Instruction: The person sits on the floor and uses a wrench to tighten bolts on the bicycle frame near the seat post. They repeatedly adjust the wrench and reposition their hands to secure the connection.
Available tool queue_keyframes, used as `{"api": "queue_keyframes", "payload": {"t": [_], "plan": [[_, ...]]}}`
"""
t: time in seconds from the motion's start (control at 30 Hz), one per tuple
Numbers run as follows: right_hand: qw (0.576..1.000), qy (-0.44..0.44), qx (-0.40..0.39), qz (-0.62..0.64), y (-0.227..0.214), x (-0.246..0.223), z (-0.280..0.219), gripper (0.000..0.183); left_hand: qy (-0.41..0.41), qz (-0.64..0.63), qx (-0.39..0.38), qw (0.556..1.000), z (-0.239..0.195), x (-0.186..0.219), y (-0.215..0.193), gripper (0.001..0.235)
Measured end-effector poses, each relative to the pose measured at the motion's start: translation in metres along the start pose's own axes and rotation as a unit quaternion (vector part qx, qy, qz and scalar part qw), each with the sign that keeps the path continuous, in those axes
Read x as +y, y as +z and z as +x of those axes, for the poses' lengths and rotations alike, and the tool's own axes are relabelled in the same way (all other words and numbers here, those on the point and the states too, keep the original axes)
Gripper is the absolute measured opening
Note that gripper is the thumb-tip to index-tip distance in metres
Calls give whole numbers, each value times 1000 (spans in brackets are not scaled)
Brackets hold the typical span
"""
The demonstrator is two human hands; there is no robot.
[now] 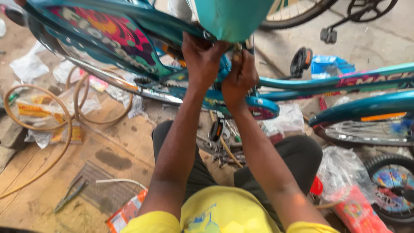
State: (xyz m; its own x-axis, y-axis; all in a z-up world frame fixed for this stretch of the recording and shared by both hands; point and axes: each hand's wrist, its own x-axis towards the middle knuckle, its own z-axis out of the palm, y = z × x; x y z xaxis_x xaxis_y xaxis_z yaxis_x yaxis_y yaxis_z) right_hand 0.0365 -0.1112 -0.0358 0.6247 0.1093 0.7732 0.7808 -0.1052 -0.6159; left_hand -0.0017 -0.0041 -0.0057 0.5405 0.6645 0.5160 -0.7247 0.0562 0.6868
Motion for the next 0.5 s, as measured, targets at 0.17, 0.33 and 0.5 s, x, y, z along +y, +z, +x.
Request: {"api": "queue_keyframes", "payload": {"t": [0.17, 0.33, 0.5], "plan": [[985, -36, -165, -44, -53, 1, 39, 11, 24, 16, -25, 999, 4, 6, 1, 50], [855, -278, -260, -353, -106, -43, 129, 22, 14, 22, -20, 999, 3, 4, 1, 50], [856, -279, -265, -346, -94, -41, 123, 15, 11, 16, -13, 1000, 4, 2, -1, 46]]}}
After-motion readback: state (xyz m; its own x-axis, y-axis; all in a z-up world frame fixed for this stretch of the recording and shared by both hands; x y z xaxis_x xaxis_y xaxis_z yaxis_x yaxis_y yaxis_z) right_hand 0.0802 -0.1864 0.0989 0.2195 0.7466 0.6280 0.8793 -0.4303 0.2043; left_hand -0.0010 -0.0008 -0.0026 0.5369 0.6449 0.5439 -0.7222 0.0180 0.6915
